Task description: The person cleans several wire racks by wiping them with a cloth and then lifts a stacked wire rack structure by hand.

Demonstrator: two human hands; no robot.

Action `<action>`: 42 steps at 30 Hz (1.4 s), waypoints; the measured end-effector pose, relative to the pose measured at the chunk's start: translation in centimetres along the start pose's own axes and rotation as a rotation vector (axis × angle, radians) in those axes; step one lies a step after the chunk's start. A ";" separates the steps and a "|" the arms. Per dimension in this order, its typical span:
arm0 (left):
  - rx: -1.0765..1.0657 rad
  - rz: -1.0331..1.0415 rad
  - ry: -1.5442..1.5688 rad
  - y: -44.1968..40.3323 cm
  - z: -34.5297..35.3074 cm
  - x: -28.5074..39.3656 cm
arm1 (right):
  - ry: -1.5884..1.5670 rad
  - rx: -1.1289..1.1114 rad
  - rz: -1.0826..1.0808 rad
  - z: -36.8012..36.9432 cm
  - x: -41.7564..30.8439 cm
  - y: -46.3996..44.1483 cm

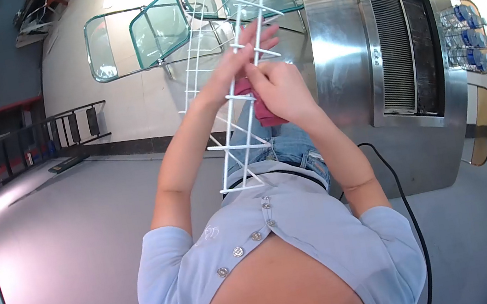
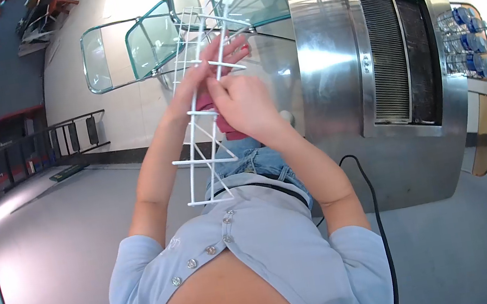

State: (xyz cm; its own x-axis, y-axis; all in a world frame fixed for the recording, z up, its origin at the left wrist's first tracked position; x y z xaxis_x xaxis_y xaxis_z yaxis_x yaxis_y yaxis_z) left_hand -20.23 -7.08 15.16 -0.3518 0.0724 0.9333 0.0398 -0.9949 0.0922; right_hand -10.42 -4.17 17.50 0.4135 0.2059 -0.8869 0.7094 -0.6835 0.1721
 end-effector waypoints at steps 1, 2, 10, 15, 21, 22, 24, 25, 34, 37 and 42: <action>-0.067 0.028 0.153 0.5 0.4 1.4 | -0.026 0.006 -0.086 0.4 -1.2 0.3; -0.135 0.058 0.302 1.0 0.5 2.6 | -0.054 0.011 -0.174 0.6 -2.4 0.4; -0.080 -0.131 0.300 8.8 0.4 5.6 | -0.209 -0.599 0.039 1.4 -7.3 6.0; -0.221 -0.104 0.434 11.1 0.9 5.2 | -0.571 0.110 -0.084 -7.5 -5.3 5.4; -0.234 -0.099 0.501 10.9 0.2 3.4 | 0.129 0.594 -0.499 -6.5 -9.8 1.9; -0.263 -0.102 0.507 11.1 0.0 3.3 | 0.273 0.472 -0.776 -3.6 -11.8 1.8; -0.158 -0.196 0.469 10.9 -1.4 2.4 | 0.576 0.286 -1.002 2.3 -11.1 0.9; -0.157 -0.208 0.446 10.5 -1.7 2.3 | 0.621 0.326 -1.046 2.5 -10.6 0.1; -0.264 -0.146 0.463 9.0 -2.9 3.6 | 1.014 0.614 -0.383 -9.1 -5.1 -16.7; -0.384 -0.142 0.514 9.1 -3.6 3.7 | 0.974 0.704 -0.339 -11.2 -4.3 -17.6; -0.381 -0.167 0.580 7.3 -4.9 3.0 | 0.852 0.541 -0.135 -5.5 -4.8 -14.5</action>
Point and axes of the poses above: each hand's wrist, its own y-axis away from the middle knuckle, its own z-axis out of the palm, x = y × z, the point moved 6 cm from there along -y, towards the middle knuckle, and after that the axes turned 4 degrees about y, right-handed, at the moved point
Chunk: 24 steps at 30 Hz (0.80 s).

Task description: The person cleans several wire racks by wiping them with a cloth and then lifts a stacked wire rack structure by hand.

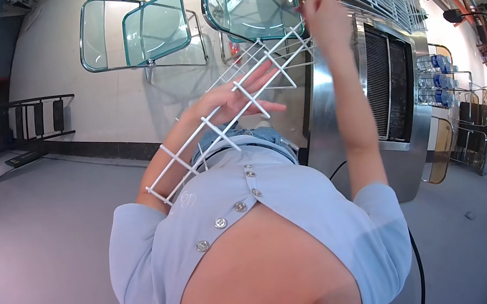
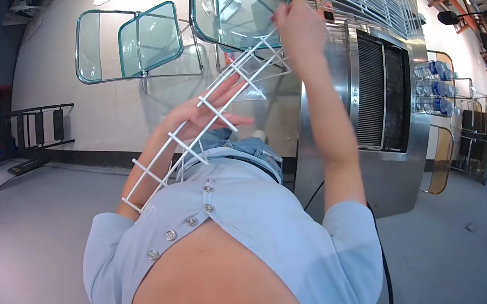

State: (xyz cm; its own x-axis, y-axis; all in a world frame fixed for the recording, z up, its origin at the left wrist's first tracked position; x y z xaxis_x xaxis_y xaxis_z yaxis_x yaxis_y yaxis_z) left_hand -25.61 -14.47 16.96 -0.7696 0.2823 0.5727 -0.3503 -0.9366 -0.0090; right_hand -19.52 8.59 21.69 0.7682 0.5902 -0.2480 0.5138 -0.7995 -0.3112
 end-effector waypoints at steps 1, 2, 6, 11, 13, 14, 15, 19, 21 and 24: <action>0.026 -0.008 0.072 -0.6 -0.5 -0.2 | -0.006 -0.068 0.014 0.8 -1.5 2.0; 0.052 -0.019 0.148 -0.8 -1.0 -0.6 | 0.198 0.078 -0.080 0.4 -4.1 4.1; -0.010 0.037 0.252 -2.3 -3.9 -1.7 | 0.103 0.012 -0.220 1.9 -6.6 7.7; -0.082 -0.003 0.498 -2.8 -5.3 -2.2 | -0.153 0.031 -0.040 2.5 -8.2 9.7; -0.102 -0.016 0.493 -4.3 -5.5 -3.2 | -0.048 -0.017 -0.078 2.4 -11.2 11.4; -0.082 0.011 0.502 -5.1 -5.8 -3.4 | -0.089 -0.016 -0.074 2.9 -11.5 11.7; -0.059 0.043 0.507 -5.9 -6.0 -3.3 | -0.136 -0.013 -0.077 3.4 -11.6 11.6; 0.094 0.135 0.591 -7.2 -7.6 -2.0 | -0.320 -0.103 -0.251 4.8 -15.5 14.2; 0.193 0.110 0.688 -9.2 -9.3 -2.2 | -0.441 -0.042 -0.556 3.0 -19.1 16.7; 0.180 0.107 0.801 -12.3 -12.9 -2.4 | -0.649 -0.252 -0.419 2.2 -20.3 15.9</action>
Point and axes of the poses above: each hand's wrist, its own y-axis away from the middle knuckle, its own z-axis out of the palm, x = y × z, the point moved 6 cm from there along -y, towards the middle knuckle, and after that the axes turned 4 degrees about y, right-handed, at the moved point
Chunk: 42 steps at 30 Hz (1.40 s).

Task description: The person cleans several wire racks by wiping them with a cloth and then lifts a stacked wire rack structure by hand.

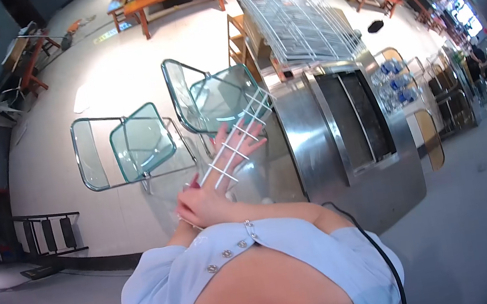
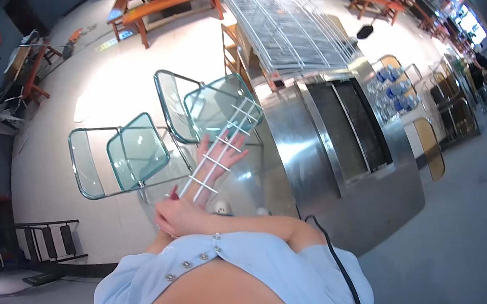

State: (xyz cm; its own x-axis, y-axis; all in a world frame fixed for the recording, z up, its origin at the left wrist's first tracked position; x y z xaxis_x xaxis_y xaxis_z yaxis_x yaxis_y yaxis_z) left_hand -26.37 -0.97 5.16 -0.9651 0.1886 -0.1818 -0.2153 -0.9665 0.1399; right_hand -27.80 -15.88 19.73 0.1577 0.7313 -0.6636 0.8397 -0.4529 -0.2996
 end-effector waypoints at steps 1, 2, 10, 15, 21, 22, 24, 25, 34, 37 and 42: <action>-0.017 0.000 0.005 -1.2 -0.8 0.2 | -0.135 -0.063 -0.028 0.6 -0.3 -0.4; -0.032 0.000 0.010 -1.9 -1.4 0.5 | -0.269 -0.131 -0.054 1.2 -0.6 -0.7; -0.150 -0.083 0.196 -5.2 -3.3 1.9 | 0.155 0.219 -0.212 -2.6 4.0 -0.9; -0.168 -0.041 0.084 -4.1 -0.7 0.5 | 0.633 0.344 0.009 -6.5 13.4 -3.3; -0.021 -0.062 -0.004 -2.6 2.0 -0.5 | 0.594 0.326 0.264 -9.5 21.9 -4.9; -0.025 -0.075 0.021 -2.7 2.1 -1.0 | 0.675 0.372 0.341 -10.6 23.7 -4.9; -0.217 -0.128 0.036 -2.1 2.2 -1.1 | 0.762 0.406 0.310 -11.7 27.8 -5.4; -0.137 -0.123 -0.007 -1.9 2.0 -1.4 | 0.854 0.442 0.285 -12.1 29.5 -5.0; -0.073 -0.091 0.089 -0.6 2.7 -0.1 | 0.800 0.270 0.502 -12.2 32.1 -7.0; -0.062 -0.087 0.102 1.2 3.3 0.3 | 0.854 0.252 0.503 -13.3 32.9 -8.4; -0.092 -0.082 0.118 2.4 3.2 1.2 | 0.945 0.329 0.429 -11.9 33.6 -9.3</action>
Point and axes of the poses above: each hand's wrist, its own y-axis away from the middle knuckle, its own z-axis out of the palm, x = y × z, the point moved 6 cm from there along -y, towards the middle knuckle, and after that the axes turned 4 degrees about y, right-handed, at the moved point
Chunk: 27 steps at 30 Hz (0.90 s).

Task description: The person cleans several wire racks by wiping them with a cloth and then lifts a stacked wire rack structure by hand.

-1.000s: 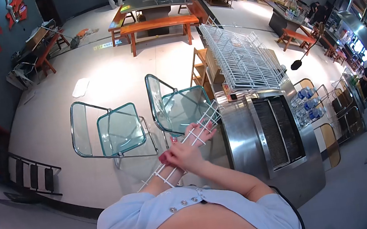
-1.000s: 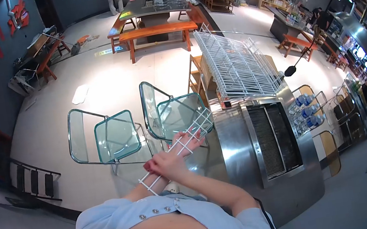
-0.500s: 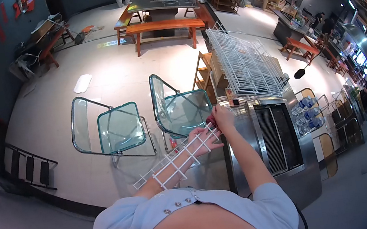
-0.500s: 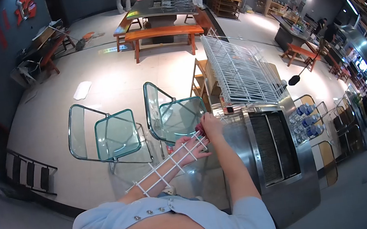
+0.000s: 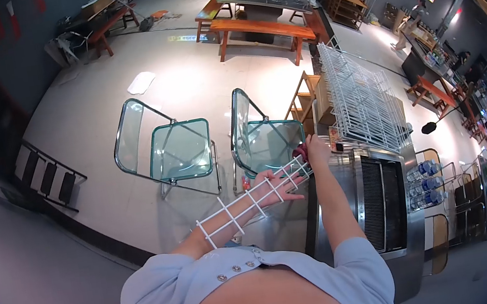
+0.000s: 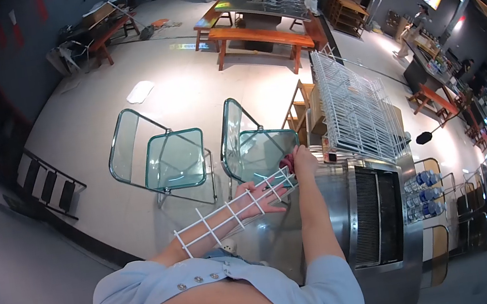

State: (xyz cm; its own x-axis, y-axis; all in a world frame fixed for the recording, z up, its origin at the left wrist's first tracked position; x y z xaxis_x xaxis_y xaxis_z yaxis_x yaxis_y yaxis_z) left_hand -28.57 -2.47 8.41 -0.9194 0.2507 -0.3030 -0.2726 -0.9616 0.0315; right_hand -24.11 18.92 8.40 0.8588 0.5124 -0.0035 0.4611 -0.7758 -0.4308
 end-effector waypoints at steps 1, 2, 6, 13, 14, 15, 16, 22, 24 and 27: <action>-0.015 0.007 0.000 0.3 0.2 0.2 | -0.039 0.019 -0.011 0.2 -0.5 0.0; -0.008 0.013 0.002 0.7 0.1 0.3 | -0.078 0.038 -0.016 0.5 -0.9 0.0; 0.061 0.092 -0.038 2.1 0.1 1.0 | -0.201 -0.176 0.314 1.4 -0.3 -0.2; 0.097 0.191 -0.184 2.1 -2.4 3.8 | -0.342 -0.356 0.296 0.0 -6.1 1.6; 0.103 0.182 -0.179 2.0 -2.7 4.0 | -0.354 -0.402 0.263 -0.7 -7.7 2.3; -0.004 0.159 -0.160 1.8 -2.6 4.3 | -0.399 -0.423 0.208 -1.5 -9.3 3.1; -0.110 0.135 -0.140 1.5 -2.6 4.6 | -0.444 -0.444 0.154 -2.3 -10.8 3.9; 0.042 0.281 -0.181 0.5 -4.4 5.8 | -0.290 -0.395 -0.105 -8.3 -18.3 10.5; -0.032 0.337 -0.305 0.5 -3.4 5.3 | -0.268 -0.323 -0.078 -10.5 -17.9 11.8; -0.058 0.364 -0.312 0.4 -2.5 5.5 | -0.355 -0.153 -0.291 -17.0 -18.1 13.7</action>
State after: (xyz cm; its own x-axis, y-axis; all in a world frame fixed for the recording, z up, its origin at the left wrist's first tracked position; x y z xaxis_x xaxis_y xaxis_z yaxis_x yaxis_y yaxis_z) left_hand -33.03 -1.78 4.40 -0.9957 -0.0907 0.0184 0.0912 -0.9955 0.0264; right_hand -29.52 -7.20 17.96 0.5719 0.7898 -0.2216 0.7218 -0.6129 -0.3216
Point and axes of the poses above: each hand's wrist, its own y-axis away from the middle knuckle, its own z-axis out of the palm, x = y × z, the point moved 6 cm from there along -y, towards the middle knuckle, and after that the axes turned 4 degrees about y, right-handed, at the moved point
